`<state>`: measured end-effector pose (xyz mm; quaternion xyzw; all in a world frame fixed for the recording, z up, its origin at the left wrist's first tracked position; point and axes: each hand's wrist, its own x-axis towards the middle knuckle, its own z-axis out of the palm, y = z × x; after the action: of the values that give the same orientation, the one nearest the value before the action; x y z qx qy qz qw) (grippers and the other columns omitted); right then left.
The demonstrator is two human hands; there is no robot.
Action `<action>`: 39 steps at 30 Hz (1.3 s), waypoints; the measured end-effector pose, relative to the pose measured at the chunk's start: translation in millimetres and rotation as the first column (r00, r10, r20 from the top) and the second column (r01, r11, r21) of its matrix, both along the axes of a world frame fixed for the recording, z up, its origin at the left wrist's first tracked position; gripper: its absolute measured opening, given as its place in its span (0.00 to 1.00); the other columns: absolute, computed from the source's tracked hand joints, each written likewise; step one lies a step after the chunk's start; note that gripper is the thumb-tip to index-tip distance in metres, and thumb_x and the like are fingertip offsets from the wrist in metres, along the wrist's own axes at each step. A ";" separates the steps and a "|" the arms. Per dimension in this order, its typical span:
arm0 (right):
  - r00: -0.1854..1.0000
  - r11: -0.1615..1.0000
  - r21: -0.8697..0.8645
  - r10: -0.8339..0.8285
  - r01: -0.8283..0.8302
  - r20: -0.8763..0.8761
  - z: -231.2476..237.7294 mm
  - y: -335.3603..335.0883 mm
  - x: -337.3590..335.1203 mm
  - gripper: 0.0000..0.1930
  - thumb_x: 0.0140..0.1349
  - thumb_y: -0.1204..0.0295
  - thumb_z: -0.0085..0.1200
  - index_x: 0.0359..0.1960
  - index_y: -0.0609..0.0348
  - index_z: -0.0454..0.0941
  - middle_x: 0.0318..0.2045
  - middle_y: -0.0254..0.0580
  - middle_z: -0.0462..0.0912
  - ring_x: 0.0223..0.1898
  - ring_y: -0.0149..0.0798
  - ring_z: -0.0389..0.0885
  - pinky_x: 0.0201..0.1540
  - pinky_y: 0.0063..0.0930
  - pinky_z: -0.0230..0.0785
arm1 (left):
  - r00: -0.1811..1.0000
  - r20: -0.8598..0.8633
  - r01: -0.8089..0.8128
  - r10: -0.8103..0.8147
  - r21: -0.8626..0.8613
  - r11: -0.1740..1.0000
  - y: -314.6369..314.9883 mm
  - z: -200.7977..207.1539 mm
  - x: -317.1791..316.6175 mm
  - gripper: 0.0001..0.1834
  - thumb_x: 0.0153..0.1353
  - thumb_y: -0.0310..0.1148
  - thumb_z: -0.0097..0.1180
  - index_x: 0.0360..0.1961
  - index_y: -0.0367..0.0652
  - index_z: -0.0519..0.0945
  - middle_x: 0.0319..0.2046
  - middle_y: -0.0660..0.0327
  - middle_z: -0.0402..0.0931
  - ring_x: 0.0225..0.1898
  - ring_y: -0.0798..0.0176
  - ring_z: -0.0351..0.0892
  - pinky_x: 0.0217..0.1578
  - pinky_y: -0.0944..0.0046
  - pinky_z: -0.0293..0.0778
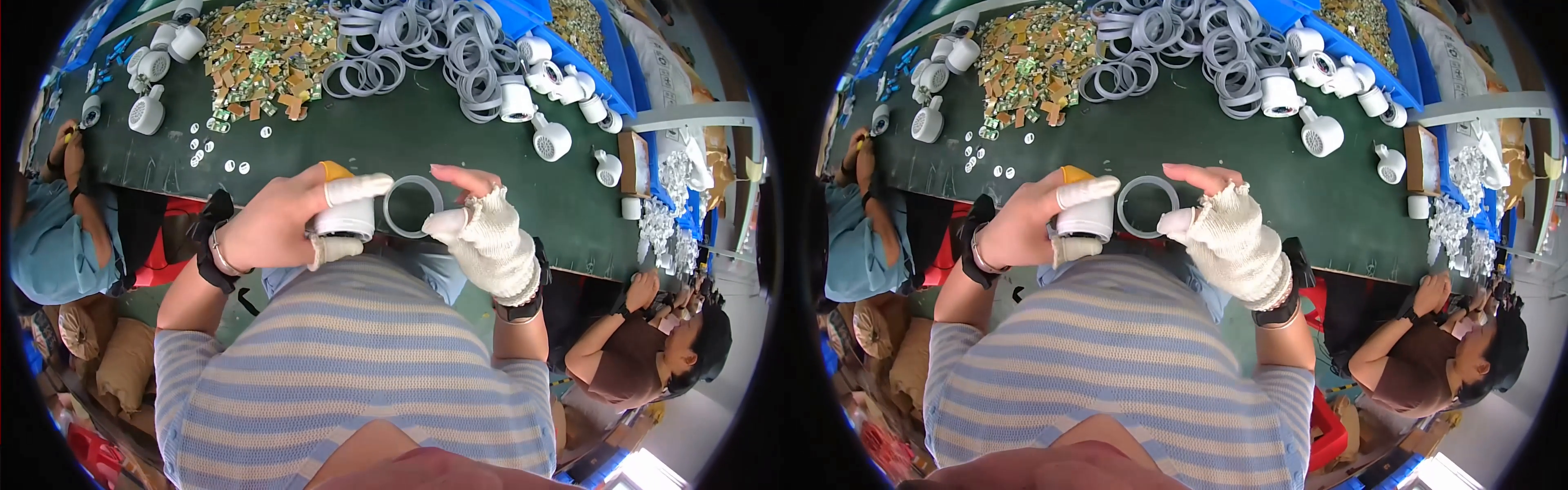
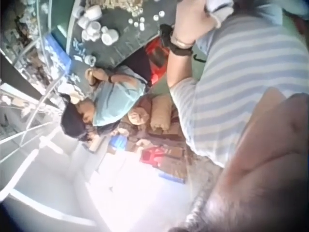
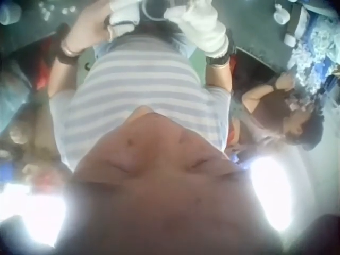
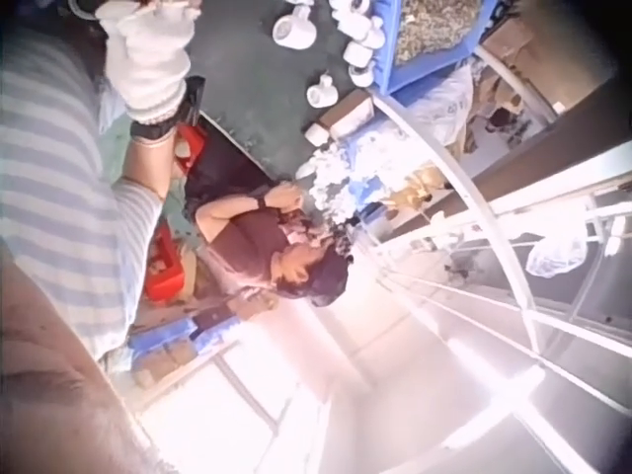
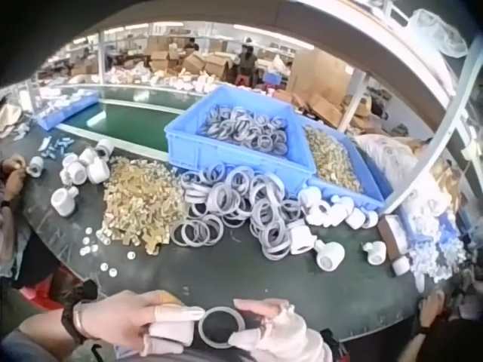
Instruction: The person picks up a circuit board and a camera housing, fits the board into the housing, and then presses a rubber ring onto the assembly, repeating the process for several units.
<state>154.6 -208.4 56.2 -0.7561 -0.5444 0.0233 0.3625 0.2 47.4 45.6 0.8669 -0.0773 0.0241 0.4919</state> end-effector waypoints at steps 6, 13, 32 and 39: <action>0.997 0.995 0.091 0.051 -0.046 -0.057 -9.5 -4.0 5.0 0.21 0.54 0.75 0.71 0.50 0.43 0.84 0.57 0.39 0.82 0.49 0.46 0.79 0.46 0.37 0.73 | 0.999 -0.034 0.046 -0.038 0.287 0.957 -14.6 6.2 7.6 0.36 0.50 0.36 0.78 0.63 0.58 0.79 0.46 0.57 0.80 0.37 0.47 0.84 0.36 0.56 0.82; 0.996 0.999 0.001 -0.043 0.043 0.073 -2.4 8.2 -12.4 0.10 0.60 0.70 0.67 0.42 0.54 0.85 0.42 0.40 0.87 0.39 0.40 0.83 0.43 0.33 0.74 | 0.985 0.020 -0.169 0.173 -0.138 0.976 -40.5 -28.8 15.9 0.34 0.61 0.34 0.70 0.68 0.52 0.74 0.43 0.60 0.78 0.37 0.57 0.84 0.36 0.57 0.82; 0.893 0.988 0.065 -0.099 0.141 -0.439 1.3 12.2 -29.0 0.14 0.64 0.66 0.68 0.48 0.56 0.85 0.37 0.43 0.86 0.34 0.41 0.84 0.40 0.32 0.76 | 0.976 -0.219 -0.190 -0.011 -0.867 0.460 -51.2 -36.9 8.9 0.62 0.56 0.15 0.72 0.82 0.56 0.43 0.69 0.65 0.63 0.66 0.64 0.71 0.64 0.56 0.75; 0.922 0.987 0.041 -0.128 0.154 -0.366 4.5 12.8 -27.1 0.13 0.65 0.65 0.67 0.48 0.55 0.85 0.37 0.43 0.86 0.35 0.41 0.85 0.40 0.33 0.76 | 0.972 -0.233 -0.214 0.011 -0.869 0.446 -51.7 -40.0 8.5 0.61 0.57 0.15 0.71 0.82 0.55 0.44 0.70 0.62 0.64 0.66 0.63 0.72 0.64 0.56 0.74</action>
<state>127.5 -195.7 60.7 -0.7631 -0.4130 0.1173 0.4831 8.8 -4.3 5.6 0.4829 0.0528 0.0094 0.8740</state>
